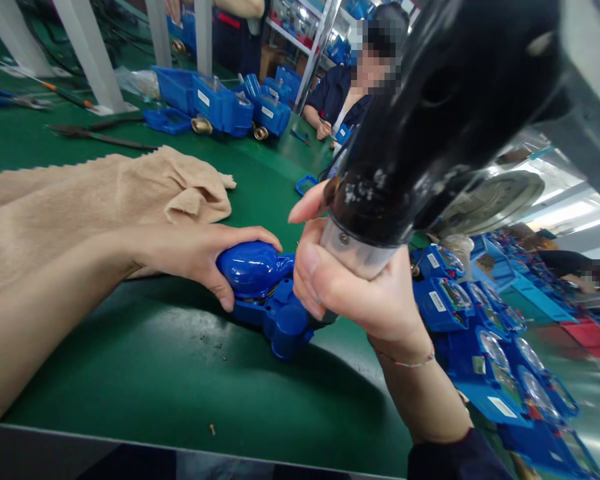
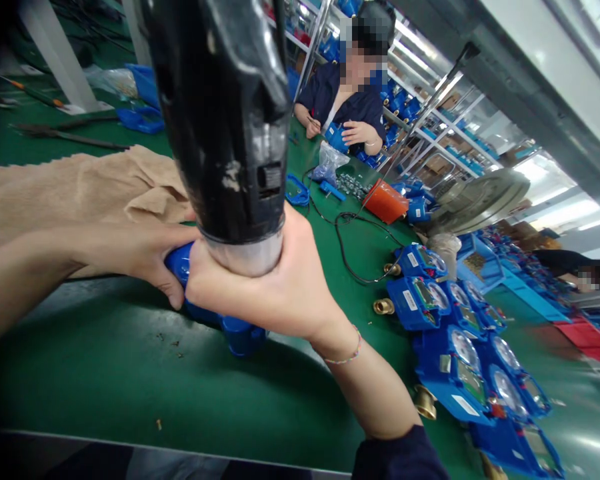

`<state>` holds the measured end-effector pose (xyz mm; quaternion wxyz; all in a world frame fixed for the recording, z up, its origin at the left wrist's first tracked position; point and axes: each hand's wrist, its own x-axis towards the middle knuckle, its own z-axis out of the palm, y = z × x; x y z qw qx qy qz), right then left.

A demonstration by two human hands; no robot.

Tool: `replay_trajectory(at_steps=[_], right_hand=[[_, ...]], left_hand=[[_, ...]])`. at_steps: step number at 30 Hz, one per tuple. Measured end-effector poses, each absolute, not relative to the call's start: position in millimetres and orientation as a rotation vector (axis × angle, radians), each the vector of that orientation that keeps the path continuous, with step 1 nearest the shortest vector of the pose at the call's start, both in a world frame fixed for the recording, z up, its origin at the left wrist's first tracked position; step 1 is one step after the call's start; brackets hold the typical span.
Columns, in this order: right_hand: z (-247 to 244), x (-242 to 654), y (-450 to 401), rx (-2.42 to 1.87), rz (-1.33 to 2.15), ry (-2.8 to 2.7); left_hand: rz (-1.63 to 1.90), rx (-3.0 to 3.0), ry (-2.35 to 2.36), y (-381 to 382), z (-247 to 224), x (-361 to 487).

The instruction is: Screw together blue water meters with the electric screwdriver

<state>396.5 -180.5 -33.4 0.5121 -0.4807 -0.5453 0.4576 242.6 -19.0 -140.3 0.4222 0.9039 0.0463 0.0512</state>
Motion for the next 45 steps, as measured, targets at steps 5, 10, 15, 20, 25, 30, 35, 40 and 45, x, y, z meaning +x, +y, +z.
replay_trajectory(at_steps=[5, 10, 15, 20, 25, 30, 35, 40, 45], right_hand=[[-47, 412, -169, -0.931, 1.208, -1.311], [-49, 412, -169, -0.896, 1.244, -1.296], [-48, 409, -172, -0.895, 1.281, -1.302], [-46, 410, -171, -0.854, 1.293, -1.331], [-44, 405, -167, -0.878, 1.300, -1.366], [-41, 403, -165, -0.876, 1.267, -1.369], [-43, 408, -167, -0.890, 1.265, -1.374], [-29, 413, -169, -0.909, 1.169, -1.312], [10, 444, -170, -0.976, 0.761, -1.250]], left_hand=[[0.154, 2.283, 0.200, -22, -140, 243], [0.118, 2.272, 0.252, -21, -141, 242], [0.100, 2.240, 0.264, -21, -142, 242], [0.123, 2.239, 0.239, -22, -142, 243], [0.092, 2.280, 0.250, -19, -141, 243], [0.074, 2.255, 0.246, -23, -135, 243], [0.055, 2.249, 0.208, -19, -142, 243], [0.105, 2.422, 0.207, -18, -140, 238], [0.247, 2.778, 0.133, -43, -129, 231]])
